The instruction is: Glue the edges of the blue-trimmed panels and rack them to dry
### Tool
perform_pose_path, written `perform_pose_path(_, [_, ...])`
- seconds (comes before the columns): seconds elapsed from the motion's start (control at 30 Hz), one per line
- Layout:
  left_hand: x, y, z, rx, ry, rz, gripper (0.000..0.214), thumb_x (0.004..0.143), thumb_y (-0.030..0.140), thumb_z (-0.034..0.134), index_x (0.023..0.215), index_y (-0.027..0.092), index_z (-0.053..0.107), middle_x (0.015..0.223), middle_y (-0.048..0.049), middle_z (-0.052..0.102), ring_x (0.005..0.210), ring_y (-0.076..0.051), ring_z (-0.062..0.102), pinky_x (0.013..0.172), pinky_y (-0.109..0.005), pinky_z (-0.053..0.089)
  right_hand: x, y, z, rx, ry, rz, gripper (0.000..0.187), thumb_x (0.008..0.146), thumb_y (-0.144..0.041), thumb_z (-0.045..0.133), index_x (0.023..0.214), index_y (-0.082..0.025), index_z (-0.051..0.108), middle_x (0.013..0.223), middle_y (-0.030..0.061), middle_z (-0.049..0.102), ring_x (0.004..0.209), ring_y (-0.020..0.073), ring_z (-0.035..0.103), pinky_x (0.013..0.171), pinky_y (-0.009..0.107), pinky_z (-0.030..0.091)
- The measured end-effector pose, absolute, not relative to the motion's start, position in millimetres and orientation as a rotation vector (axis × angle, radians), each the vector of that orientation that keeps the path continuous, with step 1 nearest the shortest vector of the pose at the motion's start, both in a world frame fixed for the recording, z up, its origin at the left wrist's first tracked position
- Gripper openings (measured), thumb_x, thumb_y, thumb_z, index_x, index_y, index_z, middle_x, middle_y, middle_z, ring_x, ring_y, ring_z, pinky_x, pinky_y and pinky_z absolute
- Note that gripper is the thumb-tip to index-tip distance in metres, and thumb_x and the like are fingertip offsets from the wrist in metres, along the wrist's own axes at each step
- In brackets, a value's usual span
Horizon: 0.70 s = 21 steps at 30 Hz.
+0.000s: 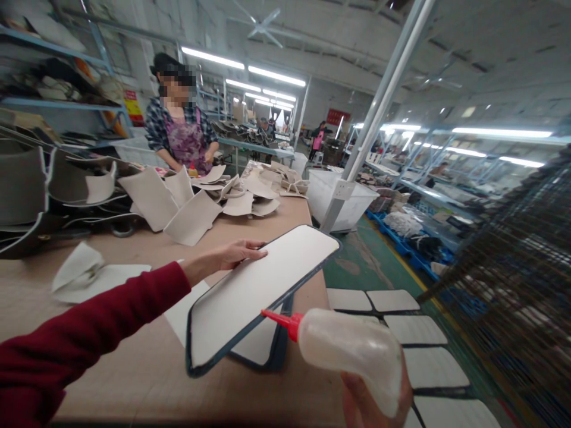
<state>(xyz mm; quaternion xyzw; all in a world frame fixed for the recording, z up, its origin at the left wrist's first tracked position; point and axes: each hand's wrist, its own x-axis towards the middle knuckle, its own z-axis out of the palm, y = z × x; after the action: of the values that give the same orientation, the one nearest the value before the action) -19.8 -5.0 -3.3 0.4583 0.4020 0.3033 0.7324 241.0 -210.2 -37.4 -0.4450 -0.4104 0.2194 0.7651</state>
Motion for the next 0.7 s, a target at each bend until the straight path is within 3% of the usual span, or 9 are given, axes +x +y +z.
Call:
perform_pose_path(0.4, [-20,4,-5,1.031,0.781,0.617,0.053,0.062,0.022,0.081,0.112,0.015,0.065,0.081,-0.0079,0.075,0.066,-0.019,0.068,0.064,-0.03,0.055,242,-217,-51,-1.091,-0.823,0.515,0.071,0.055,-0.021,0.084,0.12,-0.019,0.056,0.098,0.0085,0.07,0.079,0.0256,0.067,0.059,0.033,0.057])
perform_pose_path(0.5, [-21,8,-6,1.072,0.792,0.619,0.056,0.06,0.026,0.082,0.113,0.015,0.065,0.084,-0.0089,0.075,0.067,-0.02,0.068,0.064,-0.03,0.055,244,-218,-53,-1.1,-0.853,0.533,0.075,0.052,-0.023,0.086,0.12,-0.02,0.056,0.093,0.0073,0.071,0.078,0.027,0.067,0.058,0.033,0.057])
perform_pose_path(0.7, [-21,15,-7,1.051,0.953,0.654,0.07,0.06,0.024,0.082,0.125,0.015,0.056,0.085,-0.0088,0.075,0.066,-0.02,0.068,0.061,-0.03,0.055,232,-223,-51,-1.171,-0.867,0.666,0.083,0.056,-0.036,0.084,0.13,-0.024,0.048,0.102,0.008,0.068,0.076,0.0272,0.066,0.059,0.036,0.056])
